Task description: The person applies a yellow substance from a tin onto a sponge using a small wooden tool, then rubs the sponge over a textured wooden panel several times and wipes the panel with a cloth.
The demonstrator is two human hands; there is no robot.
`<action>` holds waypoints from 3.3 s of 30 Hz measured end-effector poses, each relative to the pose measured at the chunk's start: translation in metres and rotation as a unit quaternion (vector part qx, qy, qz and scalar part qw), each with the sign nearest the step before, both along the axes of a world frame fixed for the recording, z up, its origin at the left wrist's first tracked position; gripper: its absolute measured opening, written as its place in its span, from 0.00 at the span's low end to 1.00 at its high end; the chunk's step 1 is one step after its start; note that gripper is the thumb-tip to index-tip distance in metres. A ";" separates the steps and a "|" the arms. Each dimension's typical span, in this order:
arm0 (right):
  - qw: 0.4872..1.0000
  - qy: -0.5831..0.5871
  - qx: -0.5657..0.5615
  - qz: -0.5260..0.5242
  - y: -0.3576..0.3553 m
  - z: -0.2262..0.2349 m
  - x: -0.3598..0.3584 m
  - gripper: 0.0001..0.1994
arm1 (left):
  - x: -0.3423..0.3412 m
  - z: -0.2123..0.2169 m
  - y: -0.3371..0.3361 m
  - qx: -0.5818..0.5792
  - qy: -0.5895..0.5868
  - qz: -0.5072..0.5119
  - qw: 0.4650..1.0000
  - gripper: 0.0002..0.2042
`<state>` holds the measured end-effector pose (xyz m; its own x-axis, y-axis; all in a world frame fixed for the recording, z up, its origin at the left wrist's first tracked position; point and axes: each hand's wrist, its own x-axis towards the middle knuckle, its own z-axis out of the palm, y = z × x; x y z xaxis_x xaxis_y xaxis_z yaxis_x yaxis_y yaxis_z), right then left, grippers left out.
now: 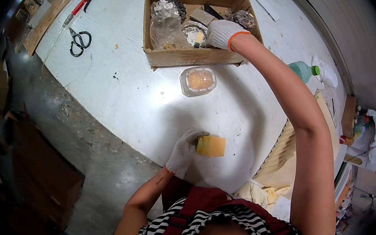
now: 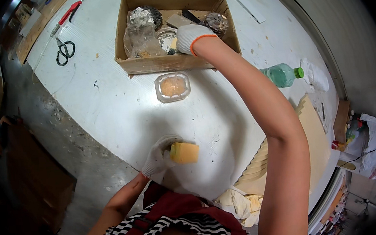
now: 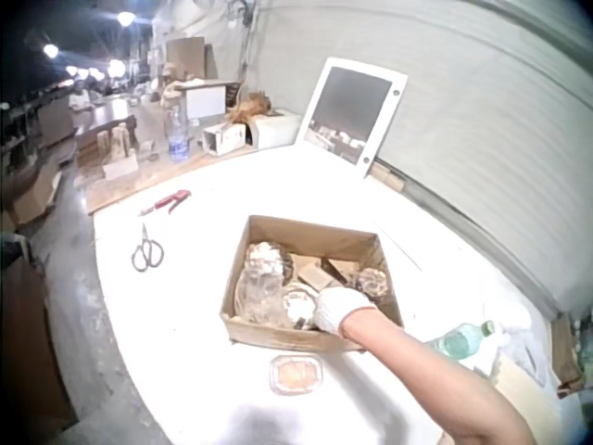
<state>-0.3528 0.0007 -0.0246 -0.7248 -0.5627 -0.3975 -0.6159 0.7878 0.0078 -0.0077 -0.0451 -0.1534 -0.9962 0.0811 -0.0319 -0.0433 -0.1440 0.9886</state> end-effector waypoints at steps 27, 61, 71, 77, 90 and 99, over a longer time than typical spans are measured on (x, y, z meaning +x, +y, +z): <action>0.998 -0.059 0.037 -0.010 -0.023 -0.087 -0.042 0.22 | -0.003 0.001 0.003 -0.069 0.072 0.017 0.995 0.30; 0.549 -0.269 -0.559 -0.560 0.243 -0.003 0.264 0.13 | -0.064 0.036 0.008 -0.292 -0.005 -0.147 0.945 0.39; 0.462 -0.291 -0.607 -0.578 0.255 -0.026 0.301 0.13 | -0.071 0.025 0.003 -0.276 0.013 -0.051 0.960 0.36; 0.461 -0.286 -0.606 -0.582 0.259 -0.021 0.308 0.15 | -0.065 0.048 0.001 -0.246 -0.019 0.039 0.968 0.38; 0.463 -0.300 -0.612 -0.567 0.245 -0.020 0.300 0.11 | -0.142 0.009 -0.038 -0.340 0.132 0.155 0.918 0.49; 0.456 -0.297 -0.605 -0.581 0.240 -0.017 0.295 0.12 | -0.101 0.073 -0.036 -0.006 0.011 0.294 0.956 0.47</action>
<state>-0.0580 0.2410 -0.0416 -0.7794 -0.0038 -0.6265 0.6133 -0.2088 -0.7617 -0.1086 -0.0810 -0.0802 -0.8699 -0.4931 -0.0073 0.0628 -0.1256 0.9901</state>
